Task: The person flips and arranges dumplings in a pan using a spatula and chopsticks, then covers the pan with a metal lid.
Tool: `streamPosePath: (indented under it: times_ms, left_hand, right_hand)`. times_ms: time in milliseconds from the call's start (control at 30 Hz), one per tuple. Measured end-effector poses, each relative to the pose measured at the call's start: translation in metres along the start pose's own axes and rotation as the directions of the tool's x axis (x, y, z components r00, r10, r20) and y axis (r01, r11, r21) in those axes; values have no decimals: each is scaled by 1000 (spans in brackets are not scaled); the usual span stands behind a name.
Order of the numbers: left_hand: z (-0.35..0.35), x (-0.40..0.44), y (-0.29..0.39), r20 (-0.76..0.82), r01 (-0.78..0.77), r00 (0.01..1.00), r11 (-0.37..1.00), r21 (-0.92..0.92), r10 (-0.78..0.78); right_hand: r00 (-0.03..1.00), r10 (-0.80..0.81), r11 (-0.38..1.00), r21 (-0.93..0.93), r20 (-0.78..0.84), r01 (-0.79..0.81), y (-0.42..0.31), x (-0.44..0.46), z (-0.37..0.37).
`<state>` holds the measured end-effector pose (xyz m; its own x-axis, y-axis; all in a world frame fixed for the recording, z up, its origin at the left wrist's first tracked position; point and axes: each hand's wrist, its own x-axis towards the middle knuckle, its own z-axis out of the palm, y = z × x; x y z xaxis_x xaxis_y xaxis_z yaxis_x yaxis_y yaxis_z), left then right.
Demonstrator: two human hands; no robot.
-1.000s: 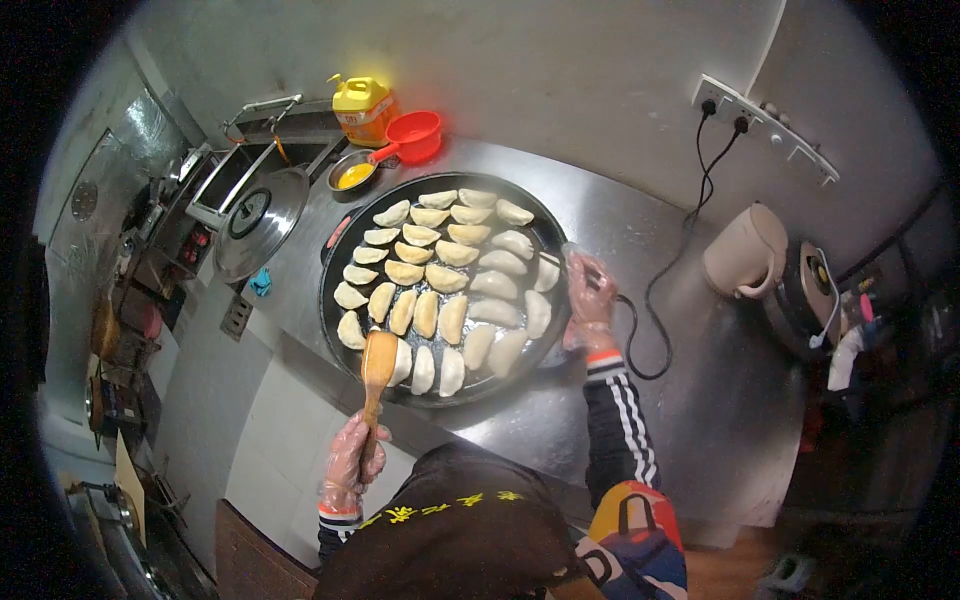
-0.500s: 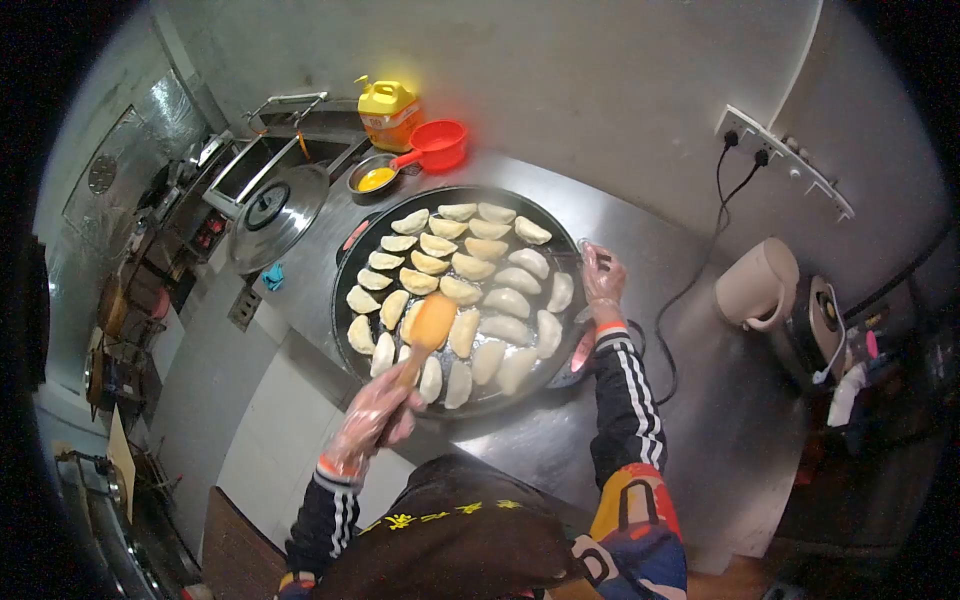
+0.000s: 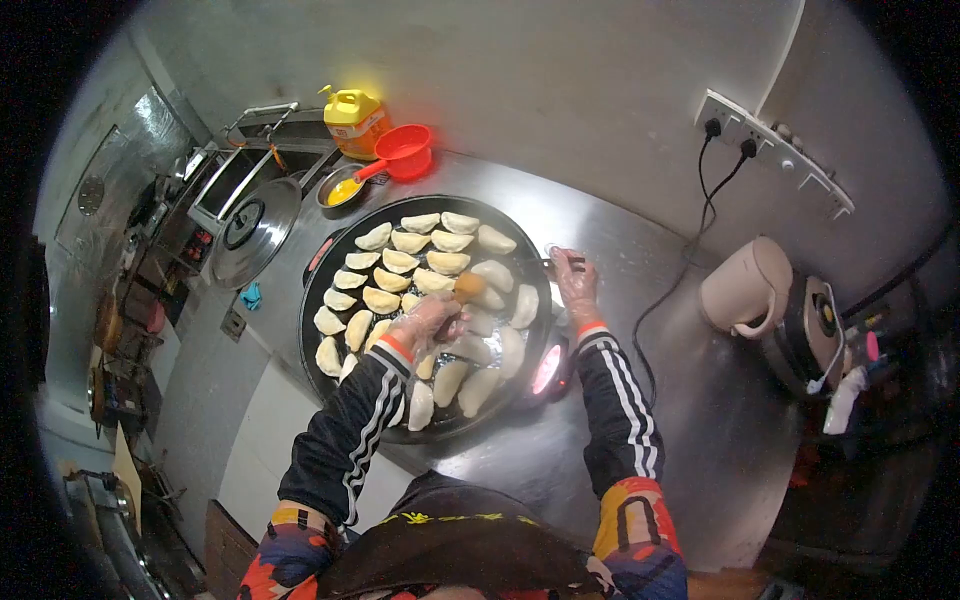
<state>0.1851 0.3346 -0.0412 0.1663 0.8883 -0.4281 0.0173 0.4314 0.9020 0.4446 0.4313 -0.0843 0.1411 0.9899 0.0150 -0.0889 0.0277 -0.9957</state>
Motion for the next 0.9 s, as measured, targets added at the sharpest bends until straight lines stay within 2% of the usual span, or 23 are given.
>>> streamPosePath:
  times_ms: [33, 100, 133, 200, 267, 300, 367, 467, 500, 567, 633, 700, 767, 800, 900]
  left_hand:
    - [-23, 39, -39, 40, -129, 992, 961, 243, 123]
    - [-32, 51, -42, 36, -130, 992, 930, 345, 125]
    - [-31, 51, -39, -21, -3, 1000, 978, 209, 7]
    - [-21, 41, -24, -89, 180, 979, 981, -73, -186]
    - [16, -4, 30, -120, 269, 937, 899, -345, -327]
    - [22, -7, 36, -148, 268, 932, 903, -336, -332]
    - [30, -10, 41, -202, 260, 920, 910, -322, -335]
    - [28, -1, 24, -135, 199, 959, 935, -294, -247]
    - [32, -5, 24, -152, 170, 968, 969, -181, -199]
    - [35, -16, 27, -175, 97, 981, 994, 49, -87]
    - [52, -56, 57, -166, 75, 983, 997, -37, -80]
    - [52, -68, 61, -151, 81, 984, 992, -94, -94]
    - [39, -53, 40, -120, 73, 990, 997, 12, -71]
    - [36, -49, 35, -101, 65, 993, 996, 64, -58]
    - [38, -32, 30, -78, 67, 995, 998, 14, -66]
  right_hand:
    - [1000, 4, 1000, 6, 24, -5, 2, 3, -1]
    - [998, 26, 998, 47, 66, -29, 5, 8, -2]
    - [996, 46, 995, 80, 81, -52, 6, 9, -2]
    - [993, 83, 989, 111, 89, -93, 8, 10, -4]
    - [990, 118, 986, 110, 81, -127, 6, 11, -6]
    - [991, 93, 984, 142, 95, -106, 2, 9, -8]
    - [992, 38, 977, 202, 122, -62, -8, 4, -11]
    - [992, -16, 997, 81, 129, 5, -8, 2, -15]
    - [995, -6, 1000, -16, 103, 8, -8, 2, -18]
    - [994, 15, 995, 98, 108, -25, -11, 0, -27]
    - [998, -14, 985, 172, 68, 2, -10, -2, -30]
    - [1000, 6, 990, 141, -11, -5, 1, -2, -30]
    - [999, 19, 986, 166, -49, -10, -2, -11, -24]
    - [998, 5, 993, 115, -66, 3, -2, -15, -18]
    - [996, -37, 999, 13, -83, 38, -2, -23, -9]
